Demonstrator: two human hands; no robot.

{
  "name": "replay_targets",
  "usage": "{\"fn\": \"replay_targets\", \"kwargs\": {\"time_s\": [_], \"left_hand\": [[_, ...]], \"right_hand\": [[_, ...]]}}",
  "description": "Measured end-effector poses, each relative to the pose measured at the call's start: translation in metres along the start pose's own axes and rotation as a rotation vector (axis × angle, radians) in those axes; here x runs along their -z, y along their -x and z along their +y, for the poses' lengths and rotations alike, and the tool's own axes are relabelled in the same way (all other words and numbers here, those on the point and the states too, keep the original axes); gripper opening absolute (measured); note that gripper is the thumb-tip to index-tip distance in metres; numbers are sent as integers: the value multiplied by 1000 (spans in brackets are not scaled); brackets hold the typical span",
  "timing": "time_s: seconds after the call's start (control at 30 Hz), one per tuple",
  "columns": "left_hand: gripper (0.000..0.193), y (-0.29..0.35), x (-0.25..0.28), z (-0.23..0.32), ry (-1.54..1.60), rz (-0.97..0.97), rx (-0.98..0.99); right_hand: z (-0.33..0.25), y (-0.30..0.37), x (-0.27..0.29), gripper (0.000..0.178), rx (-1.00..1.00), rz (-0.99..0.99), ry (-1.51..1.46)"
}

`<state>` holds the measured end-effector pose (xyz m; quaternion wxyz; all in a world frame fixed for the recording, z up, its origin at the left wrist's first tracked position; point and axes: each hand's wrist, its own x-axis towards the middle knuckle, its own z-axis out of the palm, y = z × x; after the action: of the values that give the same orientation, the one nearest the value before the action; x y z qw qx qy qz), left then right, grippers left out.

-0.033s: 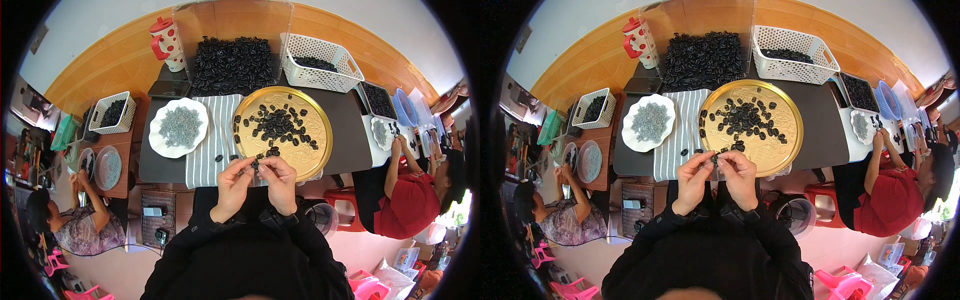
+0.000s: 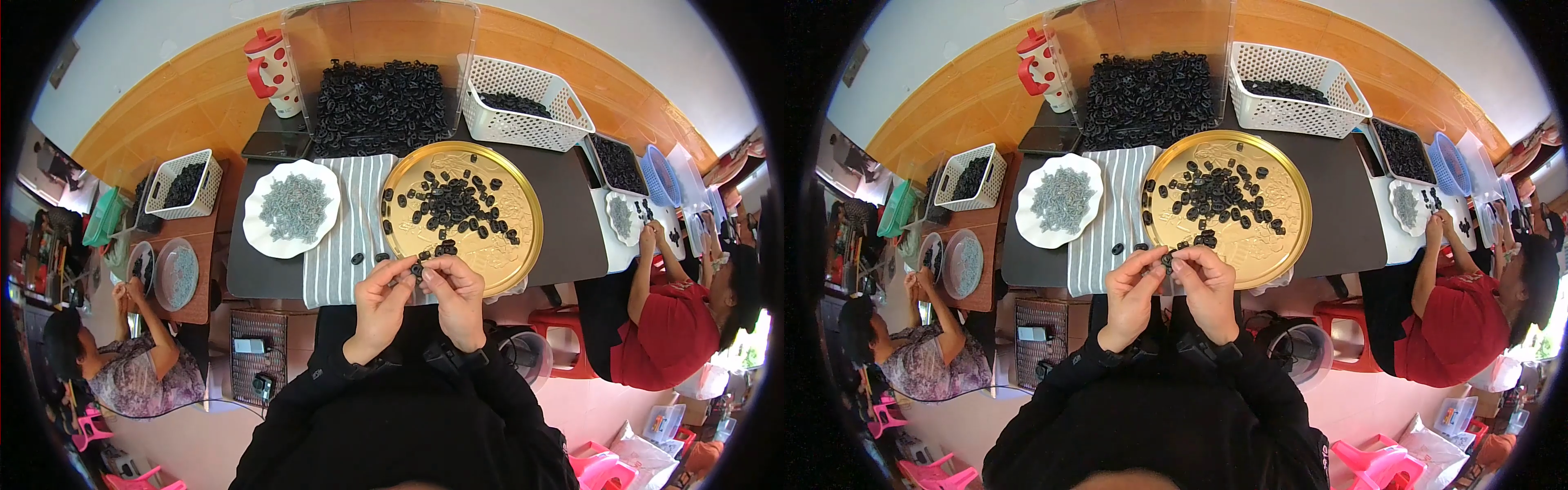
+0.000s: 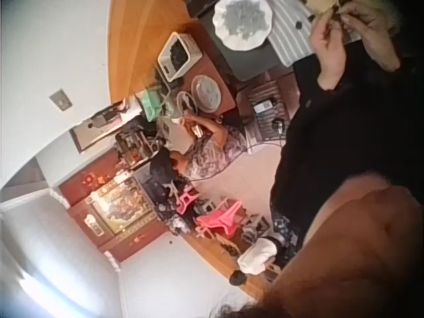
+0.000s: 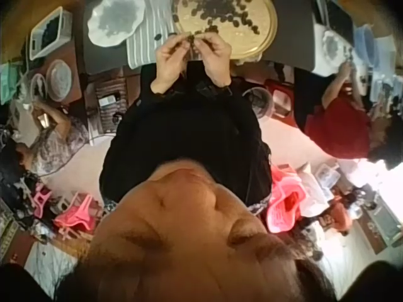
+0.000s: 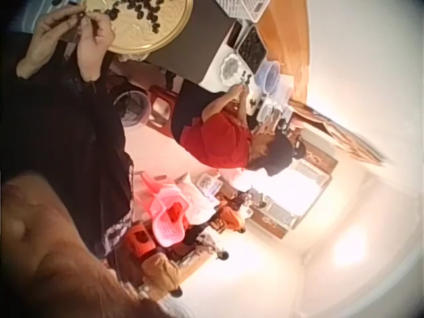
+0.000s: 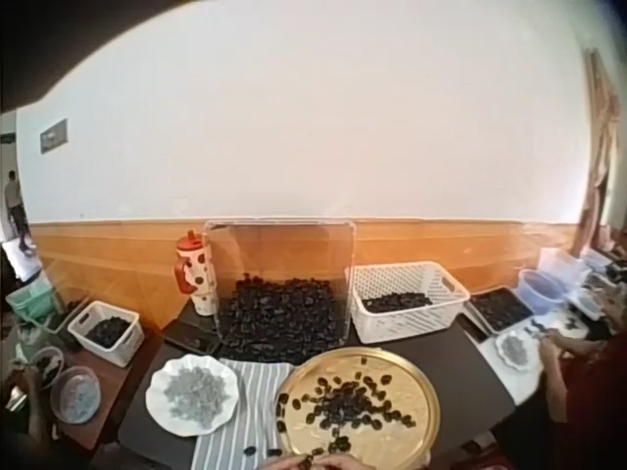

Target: The person picks up black plastic cord locks and small grey springs by hand, inserts a spring into each cord lock, and places the assembled units onto a gold tray.

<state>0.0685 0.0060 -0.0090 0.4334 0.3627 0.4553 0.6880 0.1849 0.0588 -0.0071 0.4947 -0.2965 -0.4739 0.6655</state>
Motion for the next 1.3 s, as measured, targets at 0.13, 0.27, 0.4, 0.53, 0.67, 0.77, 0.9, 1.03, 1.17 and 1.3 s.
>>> {"fn": "replay_targets", "kwargs": {"time_s": [0.13,0.27,0.4,0.53,0.67,0.77,0.9,1.03,1.17,1.3], "left_hand": [[30,-1,0,-1,54,7,3],[29,1,-1,0,102,-6,25],[29,2,-1,1,117,-13,30],[30,3,-2,1,101,-18,-9],[31,4,-4,0,51,-22,-26],[31,5,-2,-2,22,-29,-36],[30,4,-6,-1,49,-1,-31],[29,5,-6,-3,36,19,-40],[27,5,-6,-2,5,13,-79],[26,5,-6,2,69,18,-54]], "right_hand": [[-5,2,-1,17,37,-68,66],[1,4,0,26,156,-101,112],[3,4,1,27,181,-83,122],[7,3,4,22,215,-70,167],[4,2,8,15,159,-64,157],[1,2,6,13,136,-50,159],[4,3,4,12,127,-19,139],[8,4,3,13,199,-15,180],[2,3,1,11,230,-39,197],[2,0,5,17,261,-117,212]]}}
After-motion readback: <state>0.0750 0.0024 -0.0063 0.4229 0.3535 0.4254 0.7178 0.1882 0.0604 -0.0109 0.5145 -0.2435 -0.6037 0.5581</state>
